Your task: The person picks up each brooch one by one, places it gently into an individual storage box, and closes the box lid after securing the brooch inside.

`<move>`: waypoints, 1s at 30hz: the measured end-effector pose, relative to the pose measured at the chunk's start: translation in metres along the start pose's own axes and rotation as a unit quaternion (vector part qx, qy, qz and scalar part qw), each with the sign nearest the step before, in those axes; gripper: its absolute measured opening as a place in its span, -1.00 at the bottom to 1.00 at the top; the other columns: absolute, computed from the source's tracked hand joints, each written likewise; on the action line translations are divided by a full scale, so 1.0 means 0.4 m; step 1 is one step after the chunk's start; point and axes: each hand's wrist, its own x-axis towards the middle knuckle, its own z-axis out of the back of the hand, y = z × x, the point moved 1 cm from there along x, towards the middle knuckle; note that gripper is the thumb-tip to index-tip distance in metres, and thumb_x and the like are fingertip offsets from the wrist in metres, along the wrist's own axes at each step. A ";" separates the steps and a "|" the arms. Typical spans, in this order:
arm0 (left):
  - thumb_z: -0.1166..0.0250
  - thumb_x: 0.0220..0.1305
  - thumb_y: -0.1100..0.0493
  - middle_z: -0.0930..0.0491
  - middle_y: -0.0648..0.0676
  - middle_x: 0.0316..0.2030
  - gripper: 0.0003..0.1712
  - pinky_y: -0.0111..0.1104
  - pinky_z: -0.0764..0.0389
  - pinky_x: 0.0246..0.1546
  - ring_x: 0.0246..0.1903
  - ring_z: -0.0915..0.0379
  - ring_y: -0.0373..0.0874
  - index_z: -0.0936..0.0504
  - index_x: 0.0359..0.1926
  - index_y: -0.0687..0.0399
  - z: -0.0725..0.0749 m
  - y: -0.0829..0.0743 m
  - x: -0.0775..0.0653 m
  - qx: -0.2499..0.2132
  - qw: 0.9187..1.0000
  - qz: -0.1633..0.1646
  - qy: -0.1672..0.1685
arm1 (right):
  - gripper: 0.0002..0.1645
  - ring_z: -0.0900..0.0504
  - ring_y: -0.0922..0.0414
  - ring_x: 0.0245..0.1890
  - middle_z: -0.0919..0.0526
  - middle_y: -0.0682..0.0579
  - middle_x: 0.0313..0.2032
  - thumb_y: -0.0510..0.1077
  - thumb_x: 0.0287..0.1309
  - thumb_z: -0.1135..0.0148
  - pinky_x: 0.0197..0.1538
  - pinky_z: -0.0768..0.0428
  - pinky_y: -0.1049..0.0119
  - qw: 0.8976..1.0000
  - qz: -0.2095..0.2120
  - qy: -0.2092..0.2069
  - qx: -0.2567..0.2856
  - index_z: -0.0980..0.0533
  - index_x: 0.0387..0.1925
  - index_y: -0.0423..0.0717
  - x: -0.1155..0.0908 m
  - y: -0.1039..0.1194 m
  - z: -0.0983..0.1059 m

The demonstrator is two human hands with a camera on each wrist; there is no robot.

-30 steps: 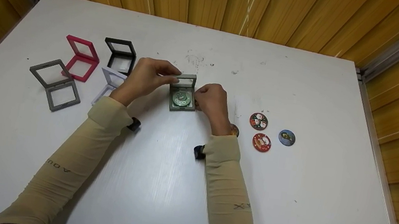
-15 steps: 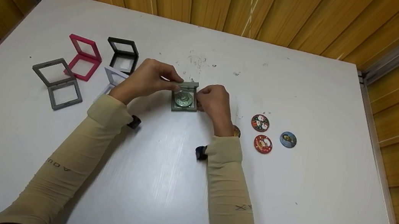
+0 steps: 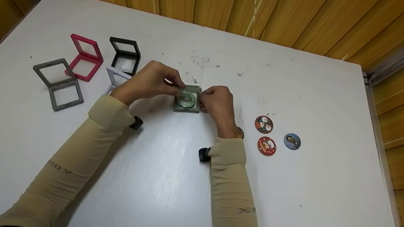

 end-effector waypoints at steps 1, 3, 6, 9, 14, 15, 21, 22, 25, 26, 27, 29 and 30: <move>-0.50 0.26 0.44 -0.80 0.06 -0.19 -0.84 -0.36 -0.65 -0.02 -0.16 -0.67 -0.19 -0.83 -0.14 0.24 0.000 0.000 0.000 0.003 1.000 -0.001 0.001 | -0.74 -0.69 0.21 -0.40 -0.72 -0.17 -0.22 -0.28 0.40 -0.25 -0.25 -0.72 0.42 1.000 0.001 0.000 0.000 -0.67 -0.04 -0.45 0.000 0.000 0.000; -0.51 0.26 0.44 -0.80 0.07 -0.20 -0.85 -0.36 -0.64 -0.01 -0.16 -0.67 -0.18 -0.84 -0.16 0.24 -0.001 -0.001 0.001 0.008 1.000 -0.003 0.003 | -0.73 -0.69 0.22 -0.42 -0.72 -0.17 -0.22 -0.29 0.39 -0.25 -0.26 -0.71 0.42 1.000 0.002 -0.001 0.001 -0.67 -0.05 -0.46 0.000 -0.001 0.001; -0.53 0.23 0.44 -0.80 0.06 -0.21 -0.86 -0.37 -0.63 -0.04 -0.18 -0.65 -0.18 -0.84 -0.19 0.23 -0.003 -0.003 0.002 0.012 1.000 -0.005 0.005 | -0.72 -0.70 0.23 -0.44 -0.71 -0.19 -0.22 -0.29 0.40 -0.23 -0.27 -0.72 0.42 1.000 0.001 0.002 0.005 -0.65 -0.03 -0.47 0.000 -0.002 0.002; -0.52 0.22 0.45 -0.80 0.07 -0.23 -0.85 -0.36 -0.63 -0.07 -0.20 -0.64 -0.17 -0.85 -0.20 0.23 -0.004 -0.004 0.001 0.021 1.000 -0.006 0.010 | -0.70 -0.71 0.23 -0.44 -0.71 -0.21 -0.21 -0.30 0.42 -0.19 -0.26 -0.73 0.40 1.000 -0.004 0.007 0.014 -0.64 -0.01 -0.50 0.001 -0.003 0.002; -0.51 0.23 0.45 -0.78 0.07 -0.22 -0.85 -0.35 -0.64 -0.09 -0.21 -0.62 -0.16 -0.84 -0.20 0.21 -0.003 -0.010 -0.001 0.039 0.999 -0.003 0.026 | -0.68 -0.71 0.22 -0.43 -0.71 -0.24 -0.20 -0.32 0.45 -0.14 -0.25 -0.74 0.39 1.000 -0.013 0.012 0.025 -0.62 0.04 -0.52 0.002 -0.002 0.001; -0.51 0.23 0.45 -0.78 0.06 -0.23 -0.86 -0.35 -0.63 -0.09 -0.21 -0.62 -0.16 -0.84 -0.20 0.21 -0.003 -0.012 -0.001 0.043 0.999 -0.003 0.030 | -0.68 -0.71 0.22 -0.43 -0.70 -0.24 -0.19 -0.32 0.45 -0.13 -0.25 -0.74 0.39 0.999 -0.014 0.012 0.026 -0.62 0.04 -0.51 0.002 -0.002 0.001; -0.50 0.26 0.42 -0.77 0.07 -0.22 -0.89 -0.33 -0.61 -0.10 -0.21 -0.61 -0.15 -0.82 -0.21 0.22 -0.006 -0.019 0.000 0.069 0.997 -0.010 0.044 | -0.67 -0.71 0.21 -0.41 -0.71 -0.25 -0.17 -0.31 0.47 -0.13 -0.23 -0.74 0.39 1.000 -0.016 0.009 0.020 -0.63 0.06 -0.50 0.001 -0.002 0.004; -0.50 0.26 0.43 -0.77 0.07 -0.22 -0.89 -0.33 -0.61 -0.10 -0.21 -0.60 -0.15 -0.81 -0.20 0.22 -0.007 -0.020 0.000 0.072 0.996 -0.010 0.046 | -0.67 -0.71 0.21 -0.41 -0.71 -0.25 -0.16 -0.30 0.47 -0.13 -0.23 -0.74 0.39 1.000 -0.017 0.009 0.018 -0.64 0.06 -0.49 0.001 -0.002 0.004; -0.48 0.27 0.42 -0.75 0.07 -0.23 -0.88 -0.33 -0.60 -0.11 -0.22 -0.58 -0.15 -0.80 -0.19 0.23 -0.010 -0.023 0.000 0.079 0.995 -0.008 0.052 | -0.67 -0.71 0.20 -0.39 -0.70 -0.25 -0.14 -0.30 0.47 -0.13 -0.22 -0.74 0.39 1.000 -0.021 0.010 0.017 -0.64 0.07 -0.48 0.001 -0.001 0.005; -0.48 0.27 0.42 -0.75 0.07 -0.23 -0.89 -0.33 -0.60 -0.11 -0.22 -0.57 -0.15 -0.79 -0.19 0.23 -0.011 -0.024 0.000 0.083 0.995 -0.007 0.053 | -0.67 -0.71 0.21 -0.39 -0.70 -0.25 -0.14 -0.30 0.48 -0.14 -0.22 -0.74 0.39 1.000 -0.022 0.011 0.017 -0.64 0.07 -0.48 0.001 -0.001 0.005; -0.49 0.28 0.41 -0.75 0.07 -0.23 -0.89 -0.33 -0.60 -0.12 -0.23 -0.57 -0.15 -0.79 -0.19 0.22 -0.012 -0.026 0.001 0.087 0.995 -0.006 0.054 | -0.67 -0.71 0.20 -0.39 -0.70 -0.25 -0.13 -0.30 0.48 -0.14 -0.22 -0.74 0.39 1.000 -0.023 0.011 0.017 -0.64 0.07 -0.48 0.001 -0.001 0.005; -0.49 0.28 0.40 -0.75 0.07 -0.24 -0.90 -0.33 -0.60 -0.12 -0.23 -0.57 -0.15 -0.79 -0.20 0.21 -0.014 -0.028 0.001 0.094 0.994 -0.004 0.054 | -0.67 -0.71 0.21 -0.40 -0.70 -0.25 -0.13 -0.29 0.49 -0.14 -0.22 -0.74 0.38 0.999 -0.023 0.013 0.017 -0.64 0.08 -0.48 0.001 0.000 0.006; -0.50 0.28 0.39 -0.75 0.06 -0.24 -0.91 -0.33 -0.60 -0.12 -0.24 -0.58 -0.15 -0.79 -0.21 0.20 -0.014 -0.029 0.001 0.096 0.994 -0.002 0.052 | -0.67 -0.71 0.21 -0.40 -0.70 -0.25 -0.14 -0.29 0.49 -0.15 -0.22 -0.74 0.38 0.999 -0.023 0.014 0.018 -0.64 0.08 -0.49 0.001 0.000 0.006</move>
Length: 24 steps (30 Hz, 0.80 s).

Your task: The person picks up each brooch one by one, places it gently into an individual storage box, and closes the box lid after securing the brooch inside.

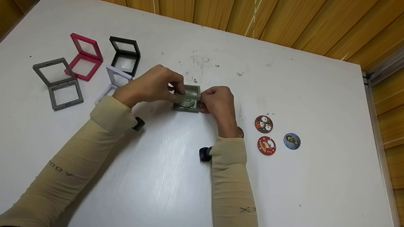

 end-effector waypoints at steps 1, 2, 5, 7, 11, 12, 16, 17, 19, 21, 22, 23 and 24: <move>-0.50 0.27 0.39 -0.75 0.06 -0.25 -0.91 -0.33 -0.60 -0.13 -0.24 -0.58 -0.15 -0.79 -0.22 0.19 -0.001 -0.001 0.001 0.000 1.000 0.002 -0.001 | -0.67 -0.71 0.21 -0.41 -0.70 -0.25 -0.14 -0.29 0.50 -0.15 -0.22 -0.74 0.38 1.000 0.001 0.000 0.001 -0.64 0.08 -0.49 0.000 0.000 0.001; -0.51 0.27 0.39 -0.75 0.06 -0.26 -0.90 -0.33 -0.60 -0.13 -0.24 -0.58 -0.15 -0.80 -0.22 0.19 -0.002 -0.003 0.001 -0.001 1.000 0.005 -0.002 | -0.66 -0.71 0.21 -0.41 -0.70 -0.25 -0.15 -0.28 0.50 -0.15 -0.22 -0.75 0.38 1.000 0.002 0.000 0.001 -0.64 0.08 -0.49 0.000 0.000 0.002; -0.55 0.27 0.31 -0.75 0.05 -0.24 -0.88 -0.34 -0.60 -0.12 -0.23 -0.60 -0.15 -0.81 -0.18 0.19 -0.005 -0.005 0.002 -0.011 1.000 0.017 -0.017 | -0.67 -0.71 0.21 -0.41 -0.71 -0.24 -0.16 -0.28 0.50 -0.15 -0.22 -0.75 0.38 1.000 0.007 -0.001 0.002 -0.64 0.06 -0.49 -0.001 -0.001 0.003; -0.54 0.32 0.21 -0.77 0.05 -0.22 -0.83 -0.34 -0.61 -0.10 -0.20 -0.61 -0.15 -0.81 -0.12 0.18 -0.006 -0.004 0.003 -0.022 0.998 0.031 -0.047 | -0.68 -0.71 0.20 -0.41 -0.71 -0.23 -0.16 -0.28 0.49 -0.15 -0.23 -0.75 0.38 1.000 0.009 -0.003 0.000 -0.65 0.04 -0.48 -0.001 -0.003 0.002; -0.44 0.46 0.06 -0.78 0.06 -0.21 -0.75 -0.33 -0.60 -0.14 -0.22 -0.62 -0.14 -0.82 -0.09 0.18 -0.006 0.003 0.003 -0.037 0.985 0.091 -0.139 | -0.68 -0.71 0.22 -0.42 -0.73 -0.22 -0.19 -0.26 0.48 -0.18 -0.24 -0.74 0.39 1.000 0.010 -0.005 -0.004 -0.67 0.03 -0.46 -0.001 -0.004 -0.001; -0.40 0.48 0.07 -0.78 0.07 -0.23 -0.75 -0.34 -0.58 -0.19 -0.25 -0.60 -0.15 -0.83 -0.12 0.19 -0.007 0.006 0.004 -0.039 0.980 0.112 -0.157 | -0.69 -0.71 0.22 -0.43 -0.73 -0.21 -0.20 -0.26 0.48 -0.18 -0.25 -0.74 0.39 1.000 0.011 -0.006 -0.005 -0.67 0.02 -0.46 -0.001 -0.004 -0.001; -0.30 0.53 0.13 -0.64 0.02 -0.51 -0.63 -0.38 -0.42 -0.46 -0.52 -0.44 -0.19 -0.75 -0.47 0.18 -0.014 0.015 0.002 -0.049 0.963 0.209 -0.165 | -0.68 -0.70 0.24 -0.47 -0.74 -0.21 -0.23 -0.27 0.48 -0.18 -0.27 -0.74 0.40 1.000 0.013 -0.010 -0.006 -0.66 0.03 -0.47 -0.001 -0.003 -0.002; -0.27 0.53 0.14 -0.58 0.00 -0.58 -0.56 -0.39 -0.37 -0.52 -0.58 -0.39 -0.20 -0.68 -0.56 0.16 -0.017 0.016 0.002 -0.051 0.959 0.230 -0.155 | -0.68 -0.70 0.24 -0.47 -0.74 -0.22 -0.23 -0.28 0.48 -0.17 -0.27 -0.74 0.40 1.000 0.012 -0.010 -0.005 -0.66 0.03 -0.48 -0.001 -0.003 -0.002; -0.22 0.54 0.15 -0.47 -0.03 -0.69 -0.46 -0.41 -0.31 -0.61 -0.69 -0.33 -0.22 -0.51 -0.69 0.08 -0.023 0.018 0.001 -0.058 0.954 0.264 -0.134 | -0.68 -0.70 0.24 -0.46 -0.73 -0.21 -0.22 -0.28 0.48 -0.16 -0.26 -0.74 0.39 1.000 0.010 -0.010 -0.003 -0.66 0.03 -0.48 0.000 -0.003 -0.002; -0.18 0.54 0.14 -0.41 -0.05 -0.74 -0.43 -0.41 -0.31 -0.67 -0.74 -0.32 -0.23 -0.41 -0.72 0.01 -0.029 0.020 0.002 -0.065 0.949 0.286 -0.116 | -0.68 -0.70 0.23 -0.45 -0.73 -0.22 -0.20 -0.29 0.48 -0.16 -0.25 -0.74 0.38 1.000 0.008 -0.009 0.002 -0.65 0.04 -0.48 0.000 -0.003 -0.002; -0.18 0.54 0.14 -0.40 -0.06 -0.74 -0.43 -0.41 -0.33 -0.67 -0.74 -0.33 -0.23 -0.39 -0.72 0.00 -0.030 0.021 0.002 -0.070 0.947 0.293 -0.112 | -0.68 -0.70 0.23 -0.44 -0.73 -0.22 -0.20 -0.29 0.47 -0.16 -0.24 -0.75 0.38 1.000 0.007 -0.009 0.003 -0.65 0.04 -0.48 0.000 -0.003 -0.003; -0.18 0.55 0.14 -0.41 -0.06 -0.74 -0.44 -0.42 -0.34 -0.67 -0.74 -0.34 -0.23 -0.40 -0.71 -0.01 -0.031 0.021 0.002 -0.078 0.945 0.297 -0.109 | -0.68 -0.70 0.23 -0.44 -0.72 -0.22 -0.19 -0.29 0.47 -0.16 -0.24 -0.75 0.37 1.000 0.006 -0.009 0.004 -0.65 0.04 -0.48 0.001 -0.004 -0.003; -0.18 0.55 0.13 -0.42 -0.05 -0.74 -0.45 -0.42 -0.36 -0.67 -0.74 -0.35 -0.23 -0.40 -0.70 -0.01 -0.032 0.021 0.002 -0.084 0.944 0.301 -0.107 | -0.68 -0.71 0.23 -0.44 -0.72 -0.22 -0.19 -0.29 0.47 -0.16 -0.24 -0.75 0.37 1.000 0.006 -0.009 0.005 -0.65 0.04 -0.49 0.002 -0.005 -0.003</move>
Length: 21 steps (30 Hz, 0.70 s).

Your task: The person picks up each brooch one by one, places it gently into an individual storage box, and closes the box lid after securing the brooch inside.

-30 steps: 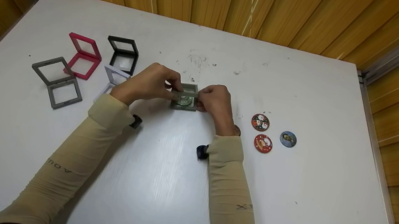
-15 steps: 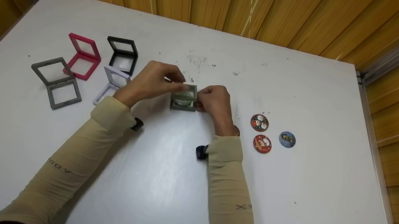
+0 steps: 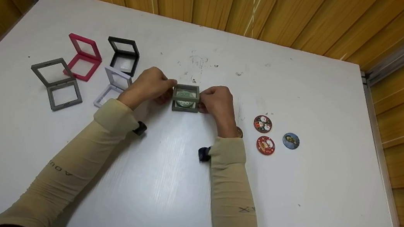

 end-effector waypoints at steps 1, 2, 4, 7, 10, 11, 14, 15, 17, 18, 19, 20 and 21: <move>-0.18 0.55 0.13 -0.42 -0.05 -0.73 -0.46 -0.42 -0.37 -0.66 -0.73 -0.36 -0.23 -0.41 -0.69 0.00 -0.001 0.000 0.001 -0.005 1.000 0.003 0.002 | -0.68 -0.71 0.23 -0.44 -0.72 -0.23 -0.19 -0.29 0.47 -0.16 -0.24 -0.75 0.37 1.000 0.000 -0.001 0.000 -0.65 0.03 -0.49 0.000 0.000 0.000; -0.18 0.55 0.13 -0.43 -0.04 -0.72 -0.47 -0.42 -0.37 -0.67 -0.73 -0.36 -0.23 -0.41 -0.68 0.00 -0.001 0.001 0.001 -0.010 1.000 0.006 0.004 | -0.68 -0.71 0.23 -0.44 -0.72 -0.23 -0.19 -0.29 0.48 -0.16 -0.24 -0.75 0.37 1.000 -0.001 -0.001 0.001 -0.65 0.03 -0.49 0.000 -0.001 0.001; -0.19 0.54 0.14 -0.46 -0.03 -0.71 -0.48 -0.42 -0.39 -0.67 -0.74 -0.38 -0.24 -0.43 -0.67 0.01 -0.002 0.001 0.001 -0.019 1.000 0.009 0.005 | -0.68 -0.71 0.23 -0.44 -0.72 -0.23 -0.19 -0.29 0.48 -0.16 -0.25 -0.75 0.38 1.000 -0.002 -0.003 0.000 -0.65 0.03 -0.48 0.001 -0.002 0.001; -0.20 0.52 0.15 -0.50 -0.02 -0.70 -0.50 -0.43 -0.40 -0.67 -0.74 -0.41 -0.24 -0.47 -0.67 0.02 -0.004 0.004 0.001 -0.029 1.000 0.009 0.002 | -0.68 -0.71 0.22 -0.44 -0.72 -0.23 -0.18 -0.28 0.48 -0.16 -0.24 -0.74 0.38 1.000 -0.007 -0.004 0.005 -0.65 0.05 -0.47 0.000 -0.001 0.000; -0.23 0.50 0.15 -0.55 0.00 -0.68 -0.51 -0.43 -0.40 -0.66 -0.73 -0.43 -0.24 -0.53 -0.67 0.04 -0.009 0.007 0.003 -0.039 0.999 0.012 -0.003 | -0.68 -0.72 0.21 -0.41 -0.72 -0.21 -0.18 -0.28 0.48 -0.16 -0.23 -0.75 0.37 1.000 -0.014 -0.004 0.016 -0.66 0.05 -0.46 -0.002 -0.001 -0.002; -0.24 0.49 0.15 -0.56 0.00 -0.68 -0.52 -0.43 -0.39 -0.66 -0.72 -0.43 -0.24 -0.54 -0.66 0.05 -0.012 0.008 0.003 -0.041 0.999 0.012 -0.006 | -0.68 -0.72 0.21 -0.41 -0.72 -0.20 -0.18 -0.28 0.48 -0.16 -0.22 -0.75 0.37 1.000 -0.015 -0.004 0.020 -0.66 0.05 -0.46 -0.002 -0.001 -0.003; -0.26 0.49 0.13 -0.59 0.01 -0.65 -0.56 -0.44 -0.39 -0.65 -0.70 -0.45 -0.23 -0.62 -0.61 0.09 -0.019 0.006 0.004 -0.050 0.998 0.019 -0.017 | -0.68 -0.72 0.19 -0.39 -0.71 -0.19 -0.22 -0.27 0.49 -0.15 -0.20 -0.75 0.35 0.999 -0.019 -0.005 0.033 -0.65 0.04 -0.47 -0.004 0.000 -0.003; -0.27 0.49 0.12 -0.61 0.01 -0.64 -0.58 -0.44 -0.41 -0.64 -0.69 -0.47 -0.23 -0.66 -0.57 0.12 -0.021 0.005 0.004 -0.053 0.998 0.021 -0.021 | -0.68 -0.72 0.19 -0.39 -0.71 -0.19 -0.23 -0.27 0.49 -0.15 -0.19 -0.75 0.35 0.999 -0.020 -0.004 0.037 -0.65 0.04 -0.47 -0.005 0.000 -0.003; -0.27 0.49 0.12 -0.66 0.04 -0.56 -0.63 -0.45 -0.47 -0.61 -0.65 -0.51 -0.22 -0.74 -0.46 0.19 -0.027 0.004 0.004 -0.057 0.998 0.023 -0.034 | -0.67 -0.72 0.18 -0.39 -0.70 -0.18 -0.24 -0.27 0.49 -0.15 -0.19 -0.76 0.35 0.999 -0.021 -0.005 0.042 -0.64 0.04 -0.48 -0.006 0.000 -0.002; -0.27 0.50 0.11 -0.69 0.06 -0.51 -0.65 -0.46 -0.50 -0.59 -0.63 -0.54 -0.22 -0.77 -0.40 0.22 -0.030 0.003 0.003 -0.060 0.997 0.023 -0.040 | -0.68 -0.72 0.18 -0.39 -0.70 -0.18 -0.25 -0.27 0.50 -0.15 -0.20 -0.76 0.35 0.999 -0.021 -0.006 0.045 -0.64 0.04 -0.48 -0.006 -0.001 -0.002; -0.27 0.49 0.11 -0.71 0.07 -0.48 -0.66 -0.46 -0.52 -0.59 -0.62 -0.55 -0.22 -0.79 -0.34 0.25 -0.034 0.003 0.005 -0.063 0.997 0.022 -0.047 | -0.67 -0.71 0.19 -0.40 -0.70 -0.18 -0.26 -0.27 0.50 -0.16 -0.20 -0.76 0.35 0.999 -0.021 -0.006 0.048 -0.64 0.04 -0.49 -0.007 -0.001 -0.002; -0.28 0.49 0.12 -0.73 0.09 -0.44 -0.67 -0.47 -0.55 -0.58 -0.63 -0.57 -0.22 -0.80 -0.30 0.28 -0.036 0.004 0.005 -0.067 0.996 0.021 -0.052 | -0.67 -0.71 0.19 -0.40 -0.70 -0.17 -0.26 -0.27 0.49 -0.16 -0.20 -0.76 0.34 0.999 -0.021 -0.008 0.050 -0.63 0.05 -0.49 -0.008 -0.001 -0.002; -0.28 0.49 0.12 -0.75 0.11 -0.42 -0.67 -0.47 -0.56 -0.58 -0.63 -0.57 -0.22 -0.81 -0.27 0.30 -0.038 0.004 0.005 -0.069 0.996 0.018 -0.056 | -0.67 -0.71 0.19 -0.40 -0.70 -0.17 -0.26 -0.27 0.49 -0.16 -0.21 -0.76 0.34 0.998 -0.020 -0.008 0.052 -0.63 0.05 -0.49 -0.009 -0.001 -0.002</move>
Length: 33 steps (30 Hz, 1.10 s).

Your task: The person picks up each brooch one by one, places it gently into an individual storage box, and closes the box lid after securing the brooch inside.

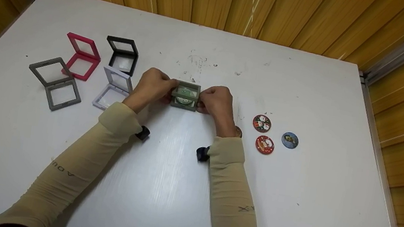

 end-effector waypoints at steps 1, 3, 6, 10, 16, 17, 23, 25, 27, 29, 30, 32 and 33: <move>-0.28 0.49 0.12 -0.76 0.12 -0.39 -0.67 -0.48 -0.57 -0.58 -0.63 -0.57 -0.23 -0.82 -0.26 0.30 -0.002 0.001 0.000 -0.002 1.000 -0.003 -0.005 | -0.67 -0.71 0.19 -0.40 -0.69 -0.16 -0.27 -0.27 0.49 -0.16 -0.21 -0.76 0.34 1.000 0.001 0.000 0.003 -0.63 0.05 -0.49 0.000 0.000 -0.001; -0.29 0.48 0.12 -0.76 0.11 -0.41 -0.67 -0.49 -0.55 -0.61 -0.67 -0.54 -0.25 -0.82 -0.28 0.30 -0.003 0.003 0.001 -0.009 1.000 -0.006 -0.011 | -0.68 -0.71 0.20 -0.41 -0.69 -0.15 -0.27 -0.27 0.49 -0.17 -0.21 -0.76 0.35 1.000 0.003 0.000 0.005 -0.63 0.05 -0.50 -0.001 0.000 -0.001; -0.29 0.47 0.12 -0.75 0.10 -0.43 -0.67 -0.49 -0.54 -0.60 -0.66 -0.53 -0.25 -0.82 -0.31 0.29 -0.003 0.005 -0.001 -0.017 1.000 -0.012 -0.015 | -0.68 -0.71 0.20 -0.41 -0.70 -0.16 -0.27 -0.28 0.49 -0.16 -0.21 -0.76 0.35 1.000 0.005 0.000 0.007 -0.62 0.05 -0.50 -0.001 -0.001 -0.001; -0.30 0.46 0.12 -0.73 0.08 -0.44 -0.68 -0.47 -0.55 -0.56 -0.61 -0.54 -0.22 -0.81 -0.31 0.28 -0.002 0.007 -0.003 -0.021 1.000 -0.011 -0.015 | -0.68 -0.71 0.20 -0.42 -0.70 -0.15 -0.27 -0.27 0.48 -0.16 -0.21 -0.76 0.35 1.000 0.000 -0.001 0.008 -0.62 0.05 -0.49 0.002 -0.001 -0.001; -0.31 0.44 0.09 -0.71 0.04 -0.47 -0.67 -0.45 -0.53 -0.53 -0.60 -0.53 -0.22 -0.80 -0.38 0.23 -0.001 0.009 0.001 -0.023 1.000 0.001 -0.010 | -0.64 -0.72 0.17 -0.41 -0.70 -0.09 -0.32 -0.22 0.46 -0.14 -0.20 -0.76 0.32 0.999 -0.029 -0.006 0.046 -0.63 0.06 -0.45 0.006 -0.003 -0.002; -0.31 0.44 0.09 -0.71 0.04 -0.47 -0.67 -0.45 -0.53 -0.53 -0.60 -0.53 -0.22 -0.79 -0.39 0.23 -0.001 0.009 0.001 -0.023 1.000 0.003 -0.009 | -0.62 -0.73 0.16 -0.41 -0.70 -0.10 -0.33 -0.20 0.45 -0.13 -0.20 -0.76 0.32 0.998 -0.032 -0.009 0.056 -0.63 0.05 -0.46 0.007 -0.003 -0.002; -0.30 0.45 0.10 -0.71 0.04 -0.48 -0.66 -0.46 -0.57 -0.52 -0.58 -0.57 -0.22 -0.82 -0.35 0.25 0.000 0.011 0.004 -0.032 0.999 0.003 -0.002 | -0.51 -0.76 0.12 -0.37 -0.70 -0.15 -0.25 -0.08 0.45 -0.14 -0.17 -0.77 0.30 0.997 -0.032 -0.025 0.064 -0.62 0.05 -0.49 0.006 0.002 -0.006; -0.30 0.46 0.10 -0.71 0.04 -0.48 -0.67 -0.45 -0.58 -0.51 -0.57 -0.57 -0.21 -0.82 -0.33 0.26 0.000 0.012 0.005 -0.034 0.999 0.003 0.001 | -0.49 -0.76 0.11 -0.35 -0.70 -0.18 -0.21 -0.06 0.47 -0.16 -0.16 -0.77 0.30 0.998 -0.027 -0.023 0.051 -0.61 0.08 -0.49 0.005 0.003 -0.007; -0.31 0.46 0.10 -0.71 0.04 -0.47 -0.68 -0.45 -0.58 -0.50 -0.56 -0.57 -0.21 -0.82 -0.31 0.26 0.000 0.013 0.005 -0.035 0.999 0.004 0.002 | -0.49 -0.76 0.09 -0.32 -0.70 -0.20 -0.18 -0.06 0.48 -0.18 -0.15 -0.77 0.29 0.999 -0.022 -0.019 0.042 -0.61 0.11 -0.48 0.005 0.003 -0.008; -0.32 0.46 0.10 -0.71 0.04 -0.45 -0.68 -0.45 -0.58 -0.48 -0.53 -0.57 -0.21 -0.82 -0.30 0.27 -0.001 0.013 0.005 -0.034 0.999 0.004 0.003 | -0.50 -0.76 0.08 -0.30 -0.70 -0.22 -0.16 -0.07 0.48 -0.19 -0.15 -0.77 0.29 0.999 -0.020 -0.016 0.039 -0.61 0.13 -0.48 0.005 0.002 -0.007; -0.32 0.45 0.10 -0.71 0.04 -0.44 -0.69 -0.45 -0.57 -0.47 -0.52 -0.57 -0.20 -0.82 -0.30 0.27 -0.001 0.013 0.004 -0.031 1.000 0.003 0.003 | -0.50 -0.76 0.08 -0.30 -0.70 -0.22 -0.16 -0.08 0.48 -0.20 -0.14 -0.77 0.30 0.999 -0.019 -0.015 0.038 -0.61 0.13 -0.48 0.004 0.002 -0.007; -0.33 0.45 0.10 -0.72 0.05 -0.43 -0.69 -0.44 -0.57 -0.46 -0.51 -0.57 -0.20 -0.82 -0.29 0.27 0.000 0.013 0.005 -0.030 1.000 0.003 0.003 | -0.51 -0.77 0.09 -0.29 -0.71 -0.22 -0.16 -0.08 0.48 -0.21 -0.14 -0.76 0.30 0.999 -0.019 -0.013 0.037 -0.60 0.13 -0.47 0.003 0.001 -0.006; -0.33 0.45 0.10 -0.73 0.05 -0.42 -0.69 -0.44 -0.58 -0.46 -0.51 -0.57 -0.20 -0.82 -0.29 0.27 0.000 0.013 0.005 -0.030 1.000 0.003 0.004 | -0.51 -0.77 0.09 -0.29 -0.71 -0.21 -0.16 -0.08 0.48 -0.21 -0.14 -0.76 0.30 0.999 -0.019 -0.012 0.038 -0.60 0.13 -0.47 0.003 0.001 -0.006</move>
